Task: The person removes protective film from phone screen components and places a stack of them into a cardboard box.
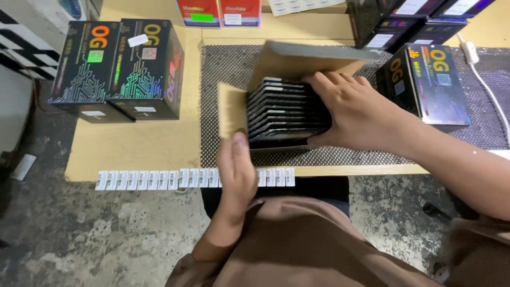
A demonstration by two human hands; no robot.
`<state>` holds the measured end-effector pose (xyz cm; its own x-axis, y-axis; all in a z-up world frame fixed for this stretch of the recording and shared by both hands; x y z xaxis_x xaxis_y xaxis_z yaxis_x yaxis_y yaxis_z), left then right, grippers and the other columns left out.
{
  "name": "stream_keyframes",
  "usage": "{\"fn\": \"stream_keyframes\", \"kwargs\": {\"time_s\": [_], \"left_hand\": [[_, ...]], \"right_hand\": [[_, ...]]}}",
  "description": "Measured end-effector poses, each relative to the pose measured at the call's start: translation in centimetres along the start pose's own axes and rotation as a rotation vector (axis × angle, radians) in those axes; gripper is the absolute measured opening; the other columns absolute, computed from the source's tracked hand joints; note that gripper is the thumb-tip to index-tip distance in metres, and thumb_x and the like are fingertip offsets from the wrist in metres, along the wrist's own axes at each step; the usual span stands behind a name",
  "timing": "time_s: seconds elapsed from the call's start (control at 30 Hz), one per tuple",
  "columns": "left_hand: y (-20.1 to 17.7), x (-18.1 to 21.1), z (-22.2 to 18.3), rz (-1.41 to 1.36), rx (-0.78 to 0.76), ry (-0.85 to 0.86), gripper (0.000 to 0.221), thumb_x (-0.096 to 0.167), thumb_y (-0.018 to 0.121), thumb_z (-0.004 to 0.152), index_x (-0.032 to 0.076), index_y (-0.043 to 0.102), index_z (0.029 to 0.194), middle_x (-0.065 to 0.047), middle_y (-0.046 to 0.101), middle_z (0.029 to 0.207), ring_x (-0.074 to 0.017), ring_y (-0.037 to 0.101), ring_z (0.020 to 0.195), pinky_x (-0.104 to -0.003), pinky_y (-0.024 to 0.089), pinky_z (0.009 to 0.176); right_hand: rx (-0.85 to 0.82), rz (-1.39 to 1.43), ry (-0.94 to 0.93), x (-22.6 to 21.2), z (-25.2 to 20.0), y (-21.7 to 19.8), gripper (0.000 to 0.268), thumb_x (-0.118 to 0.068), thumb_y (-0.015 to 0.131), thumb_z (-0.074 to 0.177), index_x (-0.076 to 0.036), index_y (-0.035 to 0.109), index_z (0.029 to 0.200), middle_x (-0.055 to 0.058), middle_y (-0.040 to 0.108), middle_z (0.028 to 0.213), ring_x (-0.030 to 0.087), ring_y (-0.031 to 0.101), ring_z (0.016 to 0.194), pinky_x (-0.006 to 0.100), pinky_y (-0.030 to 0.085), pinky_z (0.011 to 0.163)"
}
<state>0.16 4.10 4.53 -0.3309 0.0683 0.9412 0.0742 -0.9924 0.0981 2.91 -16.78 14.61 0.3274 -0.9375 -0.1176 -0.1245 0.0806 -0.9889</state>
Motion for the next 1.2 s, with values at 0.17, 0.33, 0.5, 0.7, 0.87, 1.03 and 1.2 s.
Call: {"fn": "stream_keyframes", "kwargs": {"time_s": [0.17, 0.33, 0.5, 0.7, 0.87, 1.03, 1.2], "left_hand": [[-0.5, -1.0, 0.4, 0.048, 0.023, -0.049, 0.038, 0.033, 0.039, 0.107, 0.005, 0.064, 0.113, -0.004, 0.061, 0.093, -0.016, 0.055, 0.088, -0.031, 0.043, 0.081], [-0.9, -1.4, 1.3, 0.0, 0.004, -0.1, 0.045, 0.036, 0.036, 0.107, 0.004, 0.065, 0.119, -0.01, 0.07, 0.112, -0.0226, 0.064, 0.111, -0.033, 0.047, 0.098], [-3.2, -12.9, 0.1, -0.057, 0.036, -0.167, 0.05, 0.034, 0.029, 0.112, 0.001, 0.054, 0.141, -0.023, 0.059, 0.134, -0.0355, 0.053, 0.131, -0.054, 0.031, 0.118], [-3.1, -12.0, 0.6, -0.283, 0.103, -0.142, 0.045, 0.025, 0.036, 0.112, -0.001, 0.05, 0.145, -0.021, 0.05, 0.15, -0.0276, 0.036, 0.144, -0.051, 0.02, 0.126], [-2.3, -8.7, 1.1, -0.304, 0.055, -0.08, 0.045, 0.023, 0.039, 0.111, -0.001, 0.044, 0.15, -0.02, 0.044, 0.155, -0.0271, 0.032, 0.147, -0.051, 0.02, 0.126], [-1.2, -5.0, 2.0, -0.323, -0.051, 0.006, 0.05, 0.02, 0.044, 0.111, -0.001, 0.037, 0.155, -0.019, 0.038, 0.161, -0.0265, 0.026, 0.151, -0.051, 0.02, 0.127], [-2.5, -3.5, 1.8, -0.189, -0.037, 0.077, 0.062, 0.021, 0.051, 0.107, 0.005, 0.025, 0.161, -0.024, 0.03, 0.163, -0.0322, 0.032, 0.146, -0.053, 0.02, 0.127]], "right_hand": [[-0.058, -0.009, -0.022, 0.1, 0.8, 0.8, 0.114, -0.064, 0.087, 0.062, -0.011, 0.041, 0.152, 0.019, 0.055, 0.137, 0.041, 0.049, 0.129, 0.052, 0.039, 0.1], [-0.101, 0.086, -0.077, -0.5, 2.1, 1.9, 0.127, -0.068, 0.091, 0.058, -0.008, 0.035, 0.156, 0.021, 0.047, 0.152, 0.042, 0.041, 0.14, 0.055, 0.031, 0.111], [-0.019, -0.123, 0.01, -2.0, 2.6, 4.9, 0.127, -0.087, 0.08, 0.052, -0.013, 0.043, 0.148, 0.009, 0.06, 0.119, 0.032, 0.056, 0.123, 0.048, 0.039, 0.101], [0.23, -0.063, -0.005, -2.5, 2.1, 7.3, 0.11, -0.064, 0.082, 0.057, -0.014, 0.046, 0.148, 0.011, 0.059, 0.117, 0.036, 0.056, 0.122, 0.049, 0.042, 0.103], [0.502, -0.146, -0.056, -5.1, -0.9, 6.3, 0.091, -0.049, 0.086, 0.063, -0.008, 0.063, 0.141, 0.019, 0.052, 0.129, 0.045, 0.048, 0.13, 0.056, 0.04, 0.109], [0.547, -0.233, 0.007, -6.8, -1.2, 8.4, 0.107, -0.051, 0.089, 0.066, -0.005, 0.05, 0.154, 0.026, 0.054, 0.146, 0.045, 0.048, 0.139, 0.055, 0.03, 0.118], [0.764, 0.317, -0.179, -6.1, -2.8, 7.2, 0.06, -0.019, 0.087, 0.081, -0.007, 0.066, 0.136, 0.016, 0.06, 0.142, 0.039, 0.055, 0.137, 0.052, 0.035, 0.12]]}}
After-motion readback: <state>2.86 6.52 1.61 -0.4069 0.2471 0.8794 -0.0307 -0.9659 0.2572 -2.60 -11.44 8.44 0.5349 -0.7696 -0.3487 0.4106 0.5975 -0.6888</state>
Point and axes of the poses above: each hand's wrist, its own z-axis towards the middle knuckle, its own y-axis out of the palm, x = y × z, the point moved 4 cm from there along z, towards the middle knuckle
